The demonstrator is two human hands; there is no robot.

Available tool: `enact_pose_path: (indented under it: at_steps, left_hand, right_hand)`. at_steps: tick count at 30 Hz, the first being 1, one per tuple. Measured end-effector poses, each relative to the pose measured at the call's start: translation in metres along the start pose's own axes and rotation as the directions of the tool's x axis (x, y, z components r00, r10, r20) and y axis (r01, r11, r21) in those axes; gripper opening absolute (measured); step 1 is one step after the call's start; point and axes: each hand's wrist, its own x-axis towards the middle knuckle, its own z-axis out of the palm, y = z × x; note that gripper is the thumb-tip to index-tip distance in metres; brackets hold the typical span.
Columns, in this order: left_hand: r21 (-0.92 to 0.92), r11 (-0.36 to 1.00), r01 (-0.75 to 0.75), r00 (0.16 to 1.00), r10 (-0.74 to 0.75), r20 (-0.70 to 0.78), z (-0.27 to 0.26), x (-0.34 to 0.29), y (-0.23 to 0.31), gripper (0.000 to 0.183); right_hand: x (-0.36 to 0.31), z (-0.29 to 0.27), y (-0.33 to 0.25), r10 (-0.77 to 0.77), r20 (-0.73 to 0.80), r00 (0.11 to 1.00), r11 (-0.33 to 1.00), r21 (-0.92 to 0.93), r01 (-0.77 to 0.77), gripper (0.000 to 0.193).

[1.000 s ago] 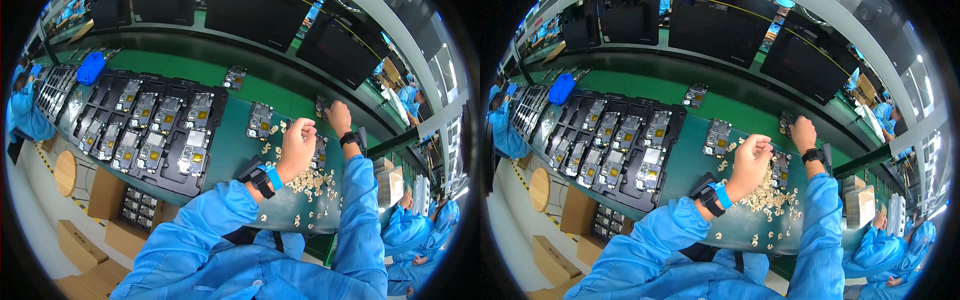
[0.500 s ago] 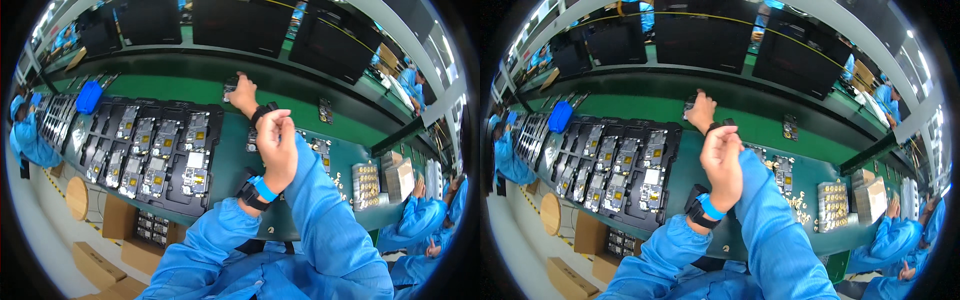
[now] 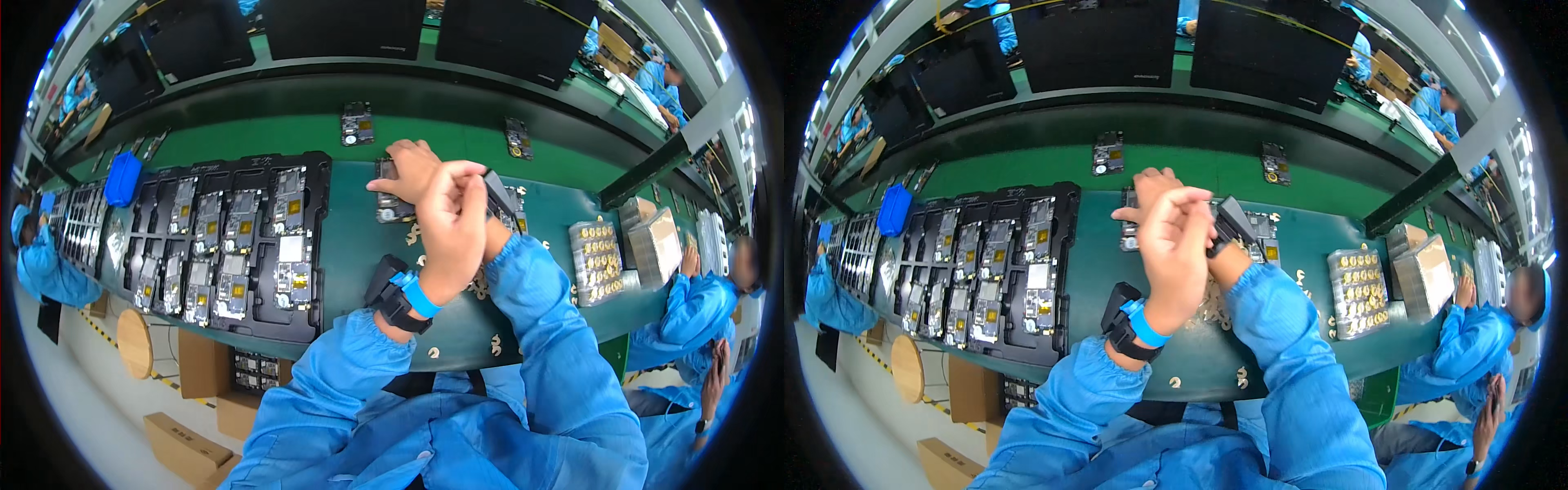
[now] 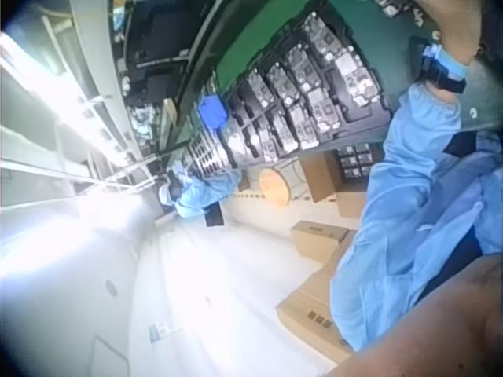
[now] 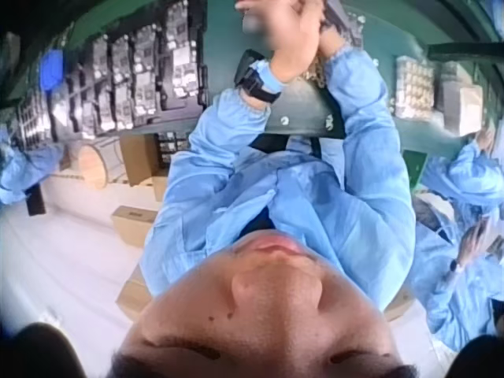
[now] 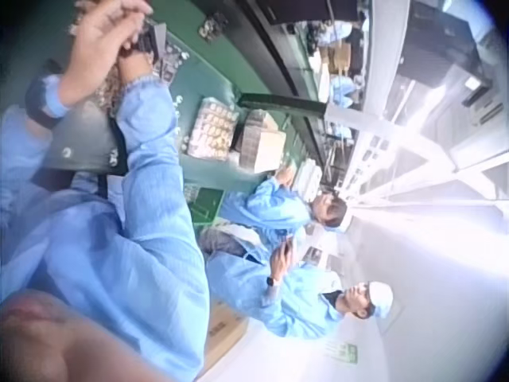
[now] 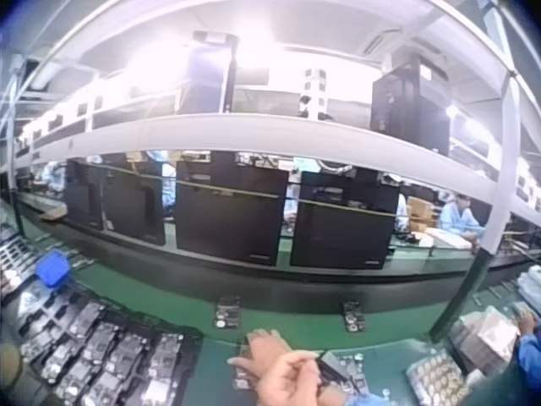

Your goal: Assembling small electronic components on circuit boards at a factory workbench.

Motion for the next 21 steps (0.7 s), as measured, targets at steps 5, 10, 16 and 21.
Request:
enact_pose_path:
  at_steps: [5,10,16,21]
  left_hand:
    - [0.016,0.997,0.076,0.987,-0.077,0.144,0.002,-0.015,-0.011,0.011]
    - [0.157,0.985,-0.074,0.995,0.061,0.081,0.007,-0.020,-0.010,0.012]
    - [0.684,0.670,-0.289,0.942,0.326,0.079,-0.008,-0.003,-0.012,0.025]
    - [0.215,0.888,0.407,0.772,-0.460,0.439,0.009,-0.023,-0.020,0.025]
  right_hand:
    - [0.000,0.014,0.002,0.085,-0.053,0.995,0.980,0.186,-0.074,0.071]
    - [-0.010,-0.033,0.033,0.348,-0.250,0.903,0.631,0.775,-0.029,0.038]
    - [-0.103,-0.150,0.051,0.426,-0.389,0.817,0.650,0.760,0.022,0.029]
    - [-0.154,-0.163,0.058,0.412,-0.415,0.811,0.689,0.724,0.020,0.029]
